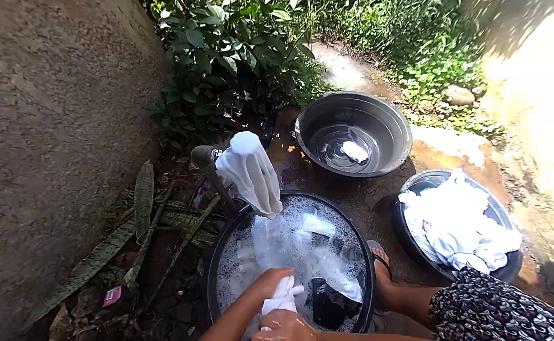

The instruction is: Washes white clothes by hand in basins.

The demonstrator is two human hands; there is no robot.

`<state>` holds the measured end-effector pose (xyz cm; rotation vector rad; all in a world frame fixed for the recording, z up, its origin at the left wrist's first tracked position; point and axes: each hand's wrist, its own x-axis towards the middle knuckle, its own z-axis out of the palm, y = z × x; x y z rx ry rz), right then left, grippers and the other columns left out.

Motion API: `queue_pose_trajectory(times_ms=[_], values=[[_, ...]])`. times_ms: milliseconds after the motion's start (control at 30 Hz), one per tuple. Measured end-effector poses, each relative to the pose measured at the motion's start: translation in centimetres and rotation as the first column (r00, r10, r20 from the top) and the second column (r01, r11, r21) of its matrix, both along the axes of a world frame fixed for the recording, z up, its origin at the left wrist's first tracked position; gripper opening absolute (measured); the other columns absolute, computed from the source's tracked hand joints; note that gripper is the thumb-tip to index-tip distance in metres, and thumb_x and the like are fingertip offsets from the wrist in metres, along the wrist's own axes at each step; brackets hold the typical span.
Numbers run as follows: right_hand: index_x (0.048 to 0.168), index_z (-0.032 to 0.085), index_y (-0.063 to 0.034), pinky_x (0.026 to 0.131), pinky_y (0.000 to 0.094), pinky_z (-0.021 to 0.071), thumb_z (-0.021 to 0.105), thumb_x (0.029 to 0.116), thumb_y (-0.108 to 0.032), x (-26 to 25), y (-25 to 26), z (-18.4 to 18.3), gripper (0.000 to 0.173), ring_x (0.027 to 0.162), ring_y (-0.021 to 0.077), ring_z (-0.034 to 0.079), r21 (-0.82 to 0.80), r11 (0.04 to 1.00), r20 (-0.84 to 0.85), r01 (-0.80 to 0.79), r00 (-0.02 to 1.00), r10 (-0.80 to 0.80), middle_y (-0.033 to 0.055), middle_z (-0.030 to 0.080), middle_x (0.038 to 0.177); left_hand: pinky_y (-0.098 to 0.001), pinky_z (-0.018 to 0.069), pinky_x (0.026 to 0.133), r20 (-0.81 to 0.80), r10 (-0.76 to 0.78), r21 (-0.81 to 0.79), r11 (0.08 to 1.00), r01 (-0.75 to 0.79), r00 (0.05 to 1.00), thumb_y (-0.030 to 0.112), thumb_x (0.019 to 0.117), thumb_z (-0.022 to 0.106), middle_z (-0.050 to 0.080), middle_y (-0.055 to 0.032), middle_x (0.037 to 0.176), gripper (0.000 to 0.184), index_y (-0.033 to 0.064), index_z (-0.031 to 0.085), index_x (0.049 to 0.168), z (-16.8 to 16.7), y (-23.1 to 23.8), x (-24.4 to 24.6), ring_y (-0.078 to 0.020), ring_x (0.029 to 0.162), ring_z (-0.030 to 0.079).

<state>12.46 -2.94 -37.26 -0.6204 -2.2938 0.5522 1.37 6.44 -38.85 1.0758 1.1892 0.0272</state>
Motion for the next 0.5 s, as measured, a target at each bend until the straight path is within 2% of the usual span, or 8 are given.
queue_pose_trajectory(times_ms=[33, 67, 100, 167, 233, 333, 400, 500], values=[[0.079, 0.072, -0.0058, 0.076, 0.0416, 0.0575, 0.069, 0.0819, -0.010, 1.0, 1.3, 0.2, 0.005, 0.085, 0.0283, 0.070, -0.096, 0.989, -0.145, 0.112, 0.981, -0.126, 0.0116, 0.070, 0.084, -0.0321, 0.0562, 0.074, 0.038, 0.171, -0.152, 0.975, -0.163, 0.985, 0.039, 0.1133, 0.024, 0.068, -0.0058, 0.083, 0.054, 0.0042, 0.063, 0.101, -0.2, -0.1, 0.3, -0.0139, 0.077, 0.066], [0.079, 0.071, -0.0028, 0.078, 0.0373, 0.0567, 0.067, 0.0802, -0.009, 2.4, 2.6, 0.5, 0.008, 0.086, 0.0246, 0.069, -0.261, 0.938, -0.271, 0.227, 0.916, -0.297, 0.0119, 0.070, 0.084, -0.0375, 0.0574, 0.074, 0.065, 0.245, -0.270, 0.938, -0.220, 0.967, 0.055, 0.1094, 0.018, 0.069, -0.0057, 0.085, 0.064, 0.0086, 0.063, 0.106, 0.1, 0.0, 0.4, -0.0165, 0.079, 0.068], [0.081, 0.071, -0.0003, 0.079, 0.0312, 0.0551, 0.066, 0.0807, -0.007, 4.3, 3.9, 1.2, 0.009, 0.088, 0.0180, 0.067, -0.487, 0.820, -0.342, 0.300, 0.799, -0.495, 0.0099, 0.069, 0.085, -0.0439, 0.0587, 0.080, 0.084, 0.266, -0.330, 0.917, -0.225, 0.960, 0.066, 0.1045, 0.013, 0.071, -0.0089, 0.098, 0.076, 0.0106, 0.061, 0.121, 0.3, 0.1, 0.5, -0.0212, 0.091, 0.070], [0.084, 0.067, -0.0023, 0.070, 0.0262, 0.0539, 0.064, 0.0862, -0.006, 8.7, 7.2, 3.4, 0.005, 0.077, 0.0083, 0.065, -0.865, 0.420, -0.275, 0.274, 0.441, -0.854, 0.0028, 0.067, 0.079, -0.0569, 0.0539, 0.091, 0.101, 0.251, -0.333, 0.920, -0.205, 0.963, 0.076, 0.0985, 0.006, 0.063, -0.0195, 0.130, 0.090, 0.0106, 0.045, 0.148, 0.7, 0.6, 1.1, -0.0346, 0.115, 0.064], [0.092, 0.063, -0.0030, 0.064, 0.0303, 0.0548, 0.061, 0.0986, -0.009, 13.2, 10.8, 5.5, 0.010, 0.069, 0.0122, 0.062, -0.972, 0.210, -0.198, 0.105, 0.121, -0.973, 0.0049, 0.063, 0.076, -0.0587, 0.0522, 0.093, 0.108, 0.211, -0.190, 0.964, -0.188, 0.971, 0.070, 0.1017, 0.004, 0.059, -0.0233, 0.137, 0.088, 0.0071, 0.033, 0.155, 1.5, 1.3, 1.8, -0.0393, 0.117, 0.064], [0.108, 0.055, -0.0087, 0.072, 0.0332, 0.0548, 0.049, 0.1073, -0.027, 18.7, 16.6, 8.9, 0.020, 0.077, 0.0127, 0.061, -0.939, 0.342, -0.336, -0.022, -0.132, -0.932, 0.0034, 0.059, 0.086, -0.0496, 0.0540, 0.093, 0.120, 0.164, -0.045, 0.986, -0.159, 0.979, 0.059, 0.1073, 0.009, 0.066, -0.0159, 0.132, 0.074, 0.0093, 0.036, 0.155, 2.9, 2.8, 2.1, -0.0320, 0.113, 0.068], [0.132, 0.048, -0.0097, 0.091, 0.0427, 0.0540, 0.039, 0.1081, -0.050, 21.9, 21.1, 10.9, 0.048, 0.105, 0.0202, 0.062, -0.892, 0.445, -0.423, -0.085, -0.194, -0.885, 0.0099, 0.061, 0.115, -0.0478, 0.0531, 0.096, 0.097, 0.119, -0.018, 0.993, -0.118, 0.988, 0.051, 0.1108, 0.020, 0.065, -0.0140, 0.133, 0.062, 0.0114, 0.035, 0.155, 3.5, 3.2, 1.9, -0.0294, 0.115, 0.067], [0.159, 0.030, -0.0179, 0.107, 0.0602, 0.0441, 0.027, 0.0992, -0.075, 26.9, 26.9, 12.6, 0.083, 0.140, 0.0331, 0.046, -0.964, 0.266, -0.266, 0.020, -0.010, -0.964, 0.0142, 0.042, 0.157, -0.0492, 0.0515, 0.098, 0.019, 0.031, 0.038, 0.999, -0.032, 0.999, 0.041, 0.1097, 0.042, 0.062, -0.0155, 0.136, 0.054, 0.0124, 0.035, 0.154, 3.9, 3.6, 2.0, -0.0301, 0.119, 0.064]])
